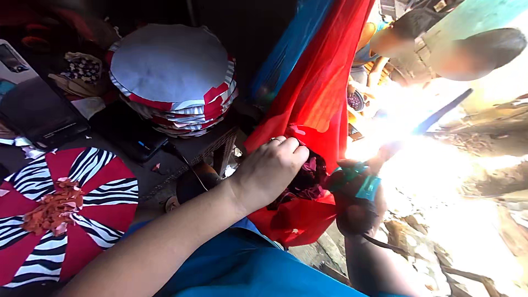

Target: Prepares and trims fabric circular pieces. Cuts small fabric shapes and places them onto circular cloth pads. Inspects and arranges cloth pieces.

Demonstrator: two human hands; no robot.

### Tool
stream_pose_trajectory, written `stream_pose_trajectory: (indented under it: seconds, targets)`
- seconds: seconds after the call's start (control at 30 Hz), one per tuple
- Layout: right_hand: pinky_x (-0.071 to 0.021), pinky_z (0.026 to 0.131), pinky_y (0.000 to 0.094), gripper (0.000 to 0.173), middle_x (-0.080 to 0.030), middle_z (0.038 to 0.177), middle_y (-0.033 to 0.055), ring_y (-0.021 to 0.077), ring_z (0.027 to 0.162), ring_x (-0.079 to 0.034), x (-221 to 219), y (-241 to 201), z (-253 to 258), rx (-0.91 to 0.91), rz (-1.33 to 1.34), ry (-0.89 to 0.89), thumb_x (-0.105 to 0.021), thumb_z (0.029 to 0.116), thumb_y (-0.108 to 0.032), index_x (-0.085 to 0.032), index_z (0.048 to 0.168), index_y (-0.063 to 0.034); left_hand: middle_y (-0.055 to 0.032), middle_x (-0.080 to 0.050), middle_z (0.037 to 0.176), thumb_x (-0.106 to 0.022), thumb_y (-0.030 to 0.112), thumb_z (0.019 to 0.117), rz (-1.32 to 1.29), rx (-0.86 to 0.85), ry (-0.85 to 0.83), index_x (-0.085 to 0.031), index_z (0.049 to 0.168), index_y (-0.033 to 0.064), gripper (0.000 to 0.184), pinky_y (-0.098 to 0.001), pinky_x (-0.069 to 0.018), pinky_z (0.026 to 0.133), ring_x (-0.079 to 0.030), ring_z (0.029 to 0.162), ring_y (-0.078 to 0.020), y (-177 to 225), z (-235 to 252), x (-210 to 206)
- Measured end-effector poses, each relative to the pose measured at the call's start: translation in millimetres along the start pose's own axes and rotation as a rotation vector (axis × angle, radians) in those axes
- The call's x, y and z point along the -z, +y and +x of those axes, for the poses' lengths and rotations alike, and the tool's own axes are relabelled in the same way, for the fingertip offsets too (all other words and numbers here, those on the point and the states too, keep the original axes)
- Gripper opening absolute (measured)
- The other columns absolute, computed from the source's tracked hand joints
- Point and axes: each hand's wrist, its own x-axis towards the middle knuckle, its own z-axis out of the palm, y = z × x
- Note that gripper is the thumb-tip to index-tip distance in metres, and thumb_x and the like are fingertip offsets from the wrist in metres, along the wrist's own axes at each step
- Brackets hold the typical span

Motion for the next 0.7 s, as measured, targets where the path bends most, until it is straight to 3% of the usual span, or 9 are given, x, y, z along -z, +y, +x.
stream_pose_trajectory:
  seconds: [0.07, 0.17, 0.23, 0.33, 0.4, 0.53, 0.63, 0.7]
  targets:
    - [-0.0525, 0.076, 0.0142, 0.064, -0.066, 0.091, -0.0072, -0.0074, 0.083, -0.061, 3, -4, 0, -0.004, 0.019, 0.011, -0.035, 0.1047, -0.062, -0.051, 0.133, -0.0063, -0.0213, -0.069, 0.104, -0.06, -0.006, 0.0932, -0.023, 0.149, -0.126, -0.071, 0.107, -0.0052, 0.017, -0.043, -0.0593, 0.083, -0.07, 0.098, -0.035, 6, 13, -4]
    - [-0.0521, 0.078, 0.0128, 0.059, -0.066, 0.095, -0.009, -0.0084, 0.087, -0.062, 10, -9, -1, 0.008, 0.043, 0.025, -0.037, 0.1046, -0.06, -0.052, 0.131, -0.0091, -0.0313, -0.059, 0.127, -0.054, -0.006, 0.098, -0.023, 0.492, -0.443, -0.056, 0.132, -0.013, 0.035, -0.0512, -0.0507, 0.101, -0.061, 0.12, -0.0441, 8, 44, -8]
    - [-0.0517, 0.082, 0.0121, 0.056, -0.068, 0.103, -0.0153, -0.0102, 0.094, -0.062, 18, -12, -1, 0.005, 0.09, 0.036, -0.037, 0.1047, -0.06, -0.053, 0.135, -0.016, -0.0315, -0.058, 0.127, -0.059, -0.005, 0.0956, -0.039, 0.579, -0.526, -0.054, 0.133, -0.0129, 0.038, -0.0539, -0.0505, 0.101, -0.06, 0.12, -0.0445, -1, 59, -18]
    - [-0.0513, 0.084, 0.0116, 0.051, -0.067, 0.107, -0.0194, -0.0102, 0.097, -0.062, 25, -13, 0, -0.002, 0.158, 0.056, -0.04, 0.1044, -0.06, -0.054, 0.138, -0.0239, -0.0282, -0.063, 0.122, -0.06, -0.002, 0.0956, -0.013, 0.566, -0.576, -0.059, 0.13, -0.0072, 0.034, -0.0557, -0.0512, 0.098, -0.062, 0.117, -0.0427, -10, 69, -31]
    - [-0.0515, 0.083, 0.0114, 0.052, -0.068, 0.106, -0.0185, -0.0099, 0.096, -0.062, 26, -9, -1, 0.002, 0.14, 0.072, -0.04, 0.1038, -0.061, -0.054, 0.137, -0.0234, -0.0261, -0.066, 0.115, -0.057, 0.0, 0.0982, 0.006, 0.552, -0.536, -0.065, 0.121, -0.0038, 0.025, -0.0564, -0.0527, 0.094, -0.065, 0.112, -0.0418, -11, 71, -35]
    - [-0.0509, 0.082, 0.0111, 0.054, -0.067, 0.103, -0.0158, -0.0104, 0.092, -0.061, 26, -2, -2, 0.017, 0.108, 0.087, -0.039, 0.1039, -0.061, -0.055, 0.135, -0.0193, -0.0249, -0.067, 0.11, -0.055, 0.009, 0.1024, -0.18, 0.524, -0.26, -0.066, 0.116, -0.0053, 0.023, -0.0546, -0.0533, 0.093, -0.067, 0.106, -0.0383, -9, 69, -16]
    - [-0.0505, 0.081, 0.0117, 0.055, -0.066, 0.1, -0.0128, -0.0098, 0.091, -0.061, 25, -1, -3, 0.011, 0.091, 0.089, -0.038, 0.1043, -0.061, -0.054, 0.132, -0.0163, -0.0167, -0.067, 0.09, -0.057, 0.008, 0.0981, -0.334, 0.496, -0.022, -0.065, 0.1, -0.0039, 0.015, -0.041, -0.0537, 0.076, -0.066, 0.083, -0.0239, -5, 67, 4]
    - [-0.0508, 0.079, 0.0111, 0.057, -0.067, 0.098, -0.0117, -0.0104, 0.089, -0.061, 22, -1, -3, 0.006, 0.109, 0.071, -0.038, 0.1043, -0.06, -0.054, 0.133, -0.0138, -0.0096, -0.064, 0.084, -0.06, 0.006, 0.0957, -0.427, 0.538, 0.042, -0.062, 0.098, -0.0004, 0.007, -0.0312, -0.0517, 0.068, -0.062, 0.073, -0.0136, -5, 66, 12]
